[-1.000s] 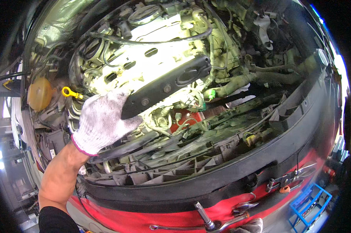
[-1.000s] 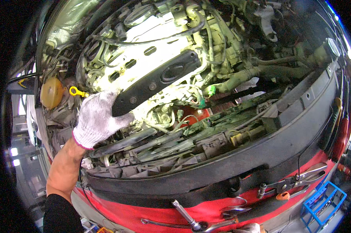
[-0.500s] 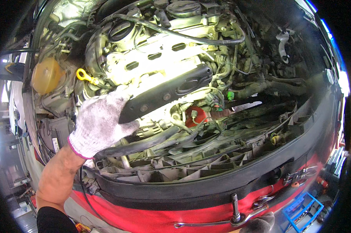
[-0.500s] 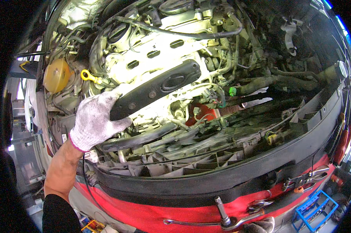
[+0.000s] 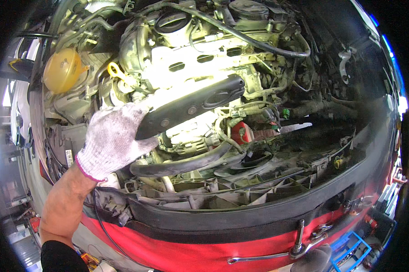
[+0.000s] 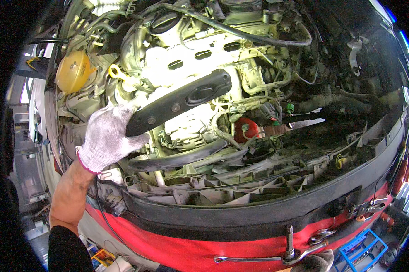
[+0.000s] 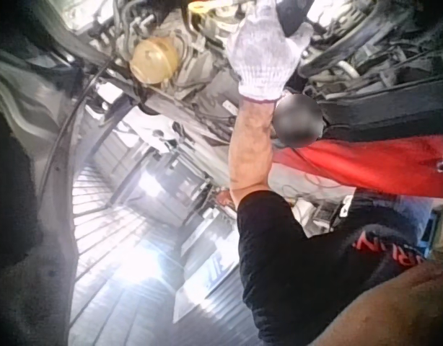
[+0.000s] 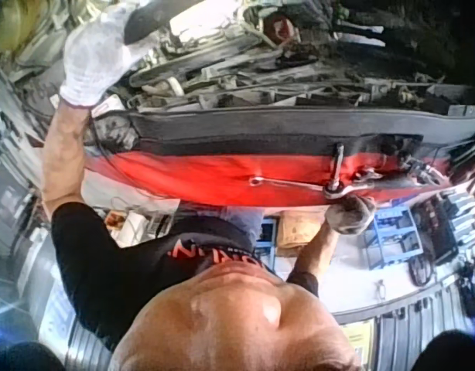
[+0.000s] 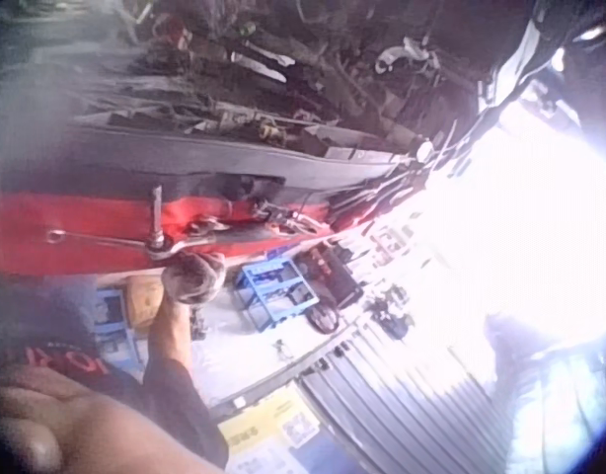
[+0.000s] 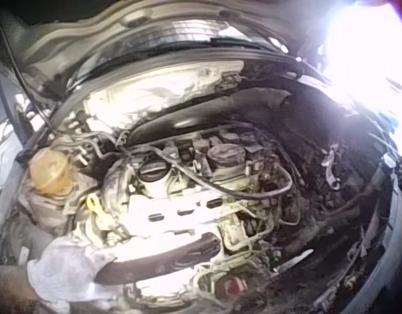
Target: The person works under the hood of a red car in a garage, using a portable work light to illuminate the engine bay. They manipulate hoses and connectors with gloved hands, then retrieve a ratchet and socket from a nearby tool cart to work on engine components.
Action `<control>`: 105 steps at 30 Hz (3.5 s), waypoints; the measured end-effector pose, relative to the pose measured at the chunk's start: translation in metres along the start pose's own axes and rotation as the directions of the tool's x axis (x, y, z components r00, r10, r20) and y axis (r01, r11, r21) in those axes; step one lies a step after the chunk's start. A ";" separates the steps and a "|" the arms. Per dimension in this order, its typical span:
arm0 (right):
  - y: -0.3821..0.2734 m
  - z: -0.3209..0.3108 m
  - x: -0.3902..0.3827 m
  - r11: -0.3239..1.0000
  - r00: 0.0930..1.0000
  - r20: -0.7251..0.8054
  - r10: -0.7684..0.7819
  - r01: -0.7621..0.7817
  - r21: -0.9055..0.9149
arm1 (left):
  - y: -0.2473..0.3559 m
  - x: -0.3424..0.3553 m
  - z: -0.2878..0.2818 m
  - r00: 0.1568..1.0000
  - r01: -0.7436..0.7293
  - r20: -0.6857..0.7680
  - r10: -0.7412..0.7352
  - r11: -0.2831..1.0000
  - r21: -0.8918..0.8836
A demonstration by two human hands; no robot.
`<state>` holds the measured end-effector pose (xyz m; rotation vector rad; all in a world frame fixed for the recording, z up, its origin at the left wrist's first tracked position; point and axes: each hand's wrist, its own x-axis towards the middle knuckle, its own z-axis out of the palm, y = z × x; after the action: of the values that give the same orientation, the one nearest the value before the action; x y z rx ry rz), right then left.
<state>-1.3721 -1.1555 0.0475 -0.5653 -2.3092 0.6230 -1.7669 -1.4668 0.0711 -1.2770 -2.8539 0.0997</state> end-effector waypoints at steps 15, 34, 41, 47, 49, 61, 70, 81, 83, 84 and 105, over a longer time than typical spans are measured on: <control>0.003 0.004 -0.013 0.993 0.992 -0.087 0.093 -0.099 -0.061 | -0.036 -0.027 0.005 1.000 0.004 -0.007 -0.003 0.998 0.060; -0.002 0.007 -0.002 0.989 0.998 -0.048 -0.036 0.029 -0.146 | -0.053 -0.044 0.009 0.989 0.065 0.125 -0.076 0.994 0.085; 0.014 -0.010 -0.017 0.982 0.998 0.044 -0.042 0.049 -0.184 | -0.036 -0.039 0.009 0.990 0.007 0.139 -0.014 0.999 0.054; 0.032 -0.020 -0.042 0.964 0.999 0.038 0.001 0.009 -0.265 | -0.012 -0.031 -0.005 0.998 -0.015 0.056 0.011 0.998 0.069; 0.031 -0.019 -0.044 0.969 0.999 0.014 0.043 -0.038 -0.243 | -0.004 -0.031 -0.011 0.993 0.024 0.118 -0.031 0.998 0.060; 0.018 -0.018 -0.031 0.998 0.997 0.075 0.033 -0.029 -0.059 | -0.003 -0.013 -0.004 0.971 -0.023 0.238 0.018 1.000 0.019; 0.031 -0.020 -0.038 0.972 0.997 0.081 0.014 0.006 -0.235 | 0.008 -0.013 0.022 0.995 -0.047 0.087 0.046 0.999 0.004; 0.029 -0.027 -0.045 0.993 0.994 0.097 0.050 -0.039 -0.113 | 0.012 -0.014 0.021 0.990 0.032 0.136 -0.028 0.999 -0.021; 0.037 -0.030 -0.047 0.957 0.994 0.075 0.083 -0.058 -0.283 | 0.011 -0.014 0.023 0.996 -0.024 0.086 0.026 1.000 -0.016; 0.037 -0.032 -0.050 0.957 0.992 0.077 0.095 -0.070 -0.280 | 0.010 -0.015 0.024 0.997 -0.042 0.067 0.041 0.999 0.004; 0.023 -0.021 -0.037 0.964 0.995 0.078 0.059 -0.037 -0.263 | -0.005 -0.020 0.034 0.978 -0.207 0.007 0.207 0.978 -0.010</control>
<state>-1.3268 -1.1519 0.0301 -0.7314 -2.4832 0.3721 -1.7585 -1.4864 0.0376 -1.5759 -2.7212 0.0935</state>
